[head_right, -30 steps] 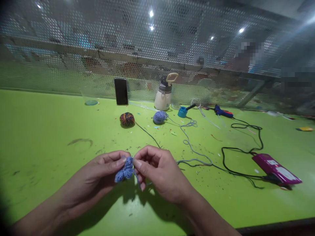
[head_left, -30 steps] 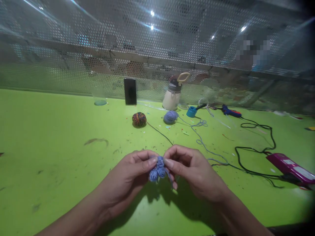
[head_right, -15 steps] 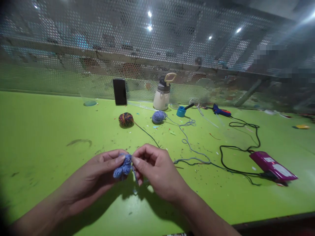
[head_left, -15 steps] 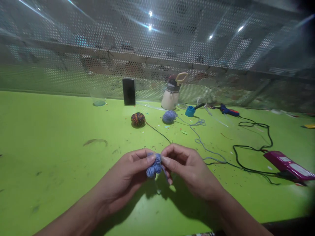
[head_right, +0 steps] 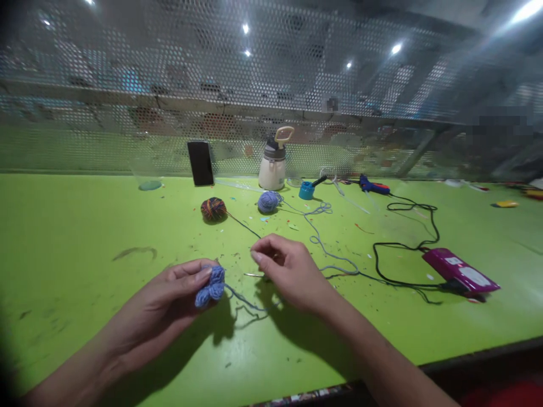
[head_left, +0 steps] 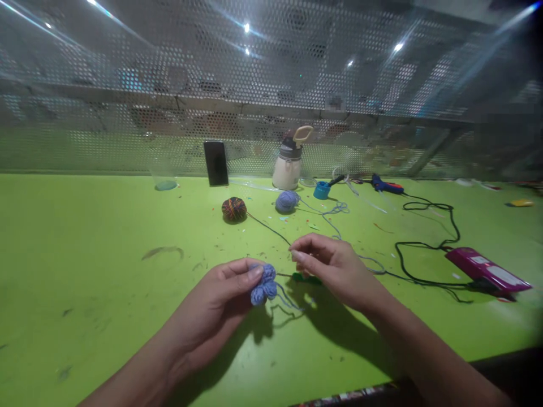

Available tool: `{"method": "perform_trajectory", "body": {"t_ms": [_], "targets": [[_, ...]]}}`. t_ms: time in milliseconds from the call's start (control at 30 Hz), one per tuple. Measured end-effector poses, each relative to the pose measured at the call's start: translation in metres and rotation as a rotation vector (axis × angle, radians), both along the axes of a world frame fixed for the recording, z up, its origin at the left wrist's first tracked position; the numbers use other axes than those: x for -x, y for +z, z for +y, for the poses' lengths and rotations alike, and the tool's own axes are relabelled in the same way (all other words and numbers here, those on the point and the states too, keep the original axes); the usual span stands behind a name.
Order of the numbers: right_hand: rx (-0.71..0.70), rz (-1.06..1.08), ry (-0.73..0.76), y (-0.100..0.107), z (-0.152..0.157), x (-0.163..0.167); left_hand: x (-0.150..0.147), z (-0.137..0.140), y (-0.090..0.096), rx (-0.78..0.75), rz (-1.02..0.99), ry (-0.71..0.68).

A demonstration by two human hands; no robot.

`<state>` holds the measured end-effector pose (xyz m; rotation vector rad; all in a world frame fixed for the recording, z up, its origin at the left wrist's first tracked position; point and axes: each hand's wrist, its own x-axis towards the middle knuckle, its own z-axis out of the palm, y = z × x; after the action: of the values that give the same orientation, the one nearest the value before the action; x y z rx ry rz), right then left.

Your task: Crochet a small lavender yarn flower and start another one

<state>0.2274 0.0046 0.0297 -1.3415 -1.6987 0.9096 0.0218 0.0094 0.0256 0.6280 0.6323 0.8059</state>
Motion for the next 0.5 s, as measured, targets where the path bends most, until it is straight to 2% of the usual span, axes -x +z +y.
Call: {"method": "perform_trajectory", "body": {"t_ms": [100,200,333,500], "targets": [[-0.157,-0.51,0.01,-0.013,0.012,-0.017,0.001,0.001,0.001,0.001,0.0,0.003],[-0.234,-0.865,0.168,-0.025,0.013,-0.022,0.001,0.004,0.0,-0.002,0.0,0.015],[-0.325,-1.049,0.194,-0.037,0.008,-0.018,0.0,0.006,-0.001,-0.019,0.034,0.03],[-0.394,-1.08,0.18,-0.048,0.013,-0.018,0.0,0.007,-0.001,-0.03,0.048,0.038]]}}
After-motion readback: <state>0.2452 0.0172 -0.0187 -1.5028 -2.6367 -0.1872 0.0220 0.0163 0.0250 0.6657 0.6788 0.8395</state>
